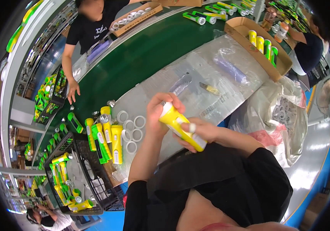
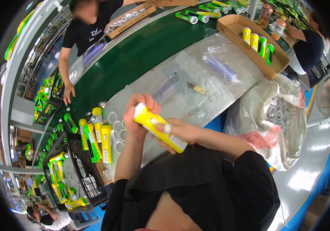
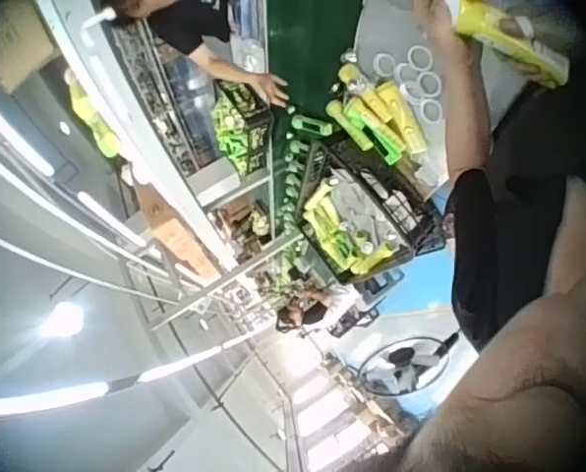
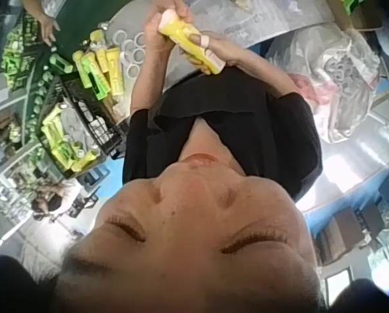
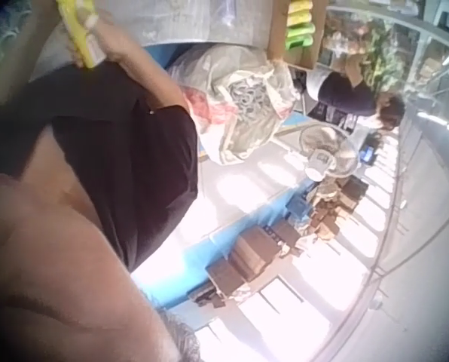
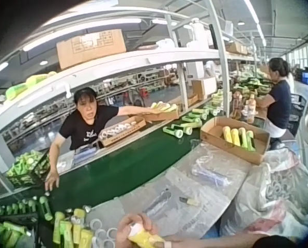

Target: Assembling plastic flashlights by attaching lenses and caps, then sorting components on a production line.

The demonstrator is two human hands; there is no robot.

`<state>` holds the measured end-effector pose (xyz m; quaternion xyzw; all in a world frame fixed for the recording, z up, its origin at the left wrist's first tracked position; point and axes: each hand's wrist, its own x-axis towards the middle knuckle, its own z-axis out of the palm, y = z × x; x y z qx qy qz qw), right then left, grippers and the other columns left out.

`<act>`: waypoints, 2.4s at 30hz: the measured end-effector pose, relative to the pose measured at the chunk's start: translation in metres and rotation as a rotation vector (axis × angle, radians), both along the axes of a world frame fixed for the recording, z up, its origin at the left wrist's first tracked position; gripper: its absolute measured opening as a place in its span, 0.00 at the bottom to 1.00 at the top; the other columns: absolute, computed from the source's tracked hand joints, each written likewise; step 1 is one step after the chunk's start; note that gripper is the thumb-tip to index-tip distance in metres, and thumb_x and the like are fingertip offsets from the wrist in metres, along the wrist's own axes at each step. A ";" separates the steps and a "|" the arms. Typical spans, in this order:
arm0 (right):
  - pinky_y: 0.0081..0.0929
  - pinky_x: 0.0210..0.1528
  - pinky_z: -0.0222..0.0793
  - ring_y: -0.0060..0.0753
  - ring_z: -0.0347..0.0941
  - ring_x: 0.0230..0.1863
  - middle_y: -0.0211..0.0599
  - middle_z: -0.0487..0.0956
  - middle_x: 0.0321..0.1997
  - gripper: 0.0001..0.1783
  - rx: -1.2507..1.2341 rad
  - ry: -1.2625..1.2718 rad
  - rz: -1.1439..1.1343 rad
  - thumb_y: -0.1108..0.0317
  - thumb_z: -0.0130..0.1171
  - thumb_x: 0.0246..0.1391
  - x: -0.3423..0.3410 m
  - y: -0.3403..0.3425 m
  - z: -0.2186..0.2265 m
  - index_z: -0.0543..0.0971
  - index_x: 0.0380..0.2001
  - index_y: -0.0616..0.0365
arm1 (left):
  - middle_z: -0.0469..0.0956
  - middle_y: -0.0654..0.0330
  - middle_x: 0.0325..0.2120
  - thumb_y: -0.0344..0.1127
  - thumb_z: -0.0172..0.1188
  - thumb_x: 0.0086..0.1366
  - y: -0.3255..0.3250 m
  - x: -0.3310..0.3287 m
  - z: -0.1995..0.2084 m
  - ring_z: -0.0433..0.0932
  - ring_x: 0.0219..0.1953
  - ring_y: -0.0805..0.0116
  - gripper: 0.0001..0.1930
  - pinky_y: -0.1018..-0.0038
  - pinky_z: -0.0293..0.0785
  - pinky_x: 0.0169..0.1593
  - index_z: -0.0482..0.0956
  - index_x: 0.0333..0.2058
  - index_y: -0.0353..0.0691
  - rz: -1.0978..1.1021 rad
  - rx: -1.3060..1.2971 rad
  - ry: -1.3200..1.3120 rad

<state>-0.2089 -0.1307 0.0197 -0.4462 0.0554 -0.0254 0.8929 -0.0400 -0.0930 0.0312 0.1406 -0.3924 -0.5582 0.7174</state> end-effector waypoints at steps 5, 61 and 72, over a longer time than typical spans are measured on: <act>0.26 0.18 0.68 0.31 0.70 0.16 0.40 0.72 0.21 0.44 0.220 -0.226 0.339 0.25 0.47 0.51 0.026 0.004 -0.008 0.72 0.45 0.62 | 0.72 0.51 0.32 0.41 0.60 0.60 0.003 0.012 0.026 0.75 0.27 0.61 0.15 0.68 0.75 0.31 0.71 0.39 0.36 -0.269 -0.246 0.078; 0.24 0.24 0.67 0.25 0.69 0.21 0.35 0.73 0.26 0.26 -0.030 0.009 -0.001 0.43 0.42 0.66 0.024 0.000 -0.033 0.71 0.46 0.57 | 0.77 0.51 0.38 0.33 0.52 0.66 0.034 0.007 -0.005 0.80 0.40 0.58 0.21 0.68 0.77 0.42 0.70 0.57 0.33 0.453 0.301 -0.232; 0.32 0.30 0.74 0.34 0.78 0.28 0.42 0.80 0.32 0.25 -0.575 0.438 -1.475 0.48 0.54 0.60 -0.140 -0.200 0.011 0.74 0.42 0.63 | 0.64 0.48 0.60 0.28 0.58 0.65 0.034 0.063 -0.018 0.66 0.61 0.59 0.30 0.66 0.67 0.58 0.59 0.64 0.38 0.774 0.255 -0.958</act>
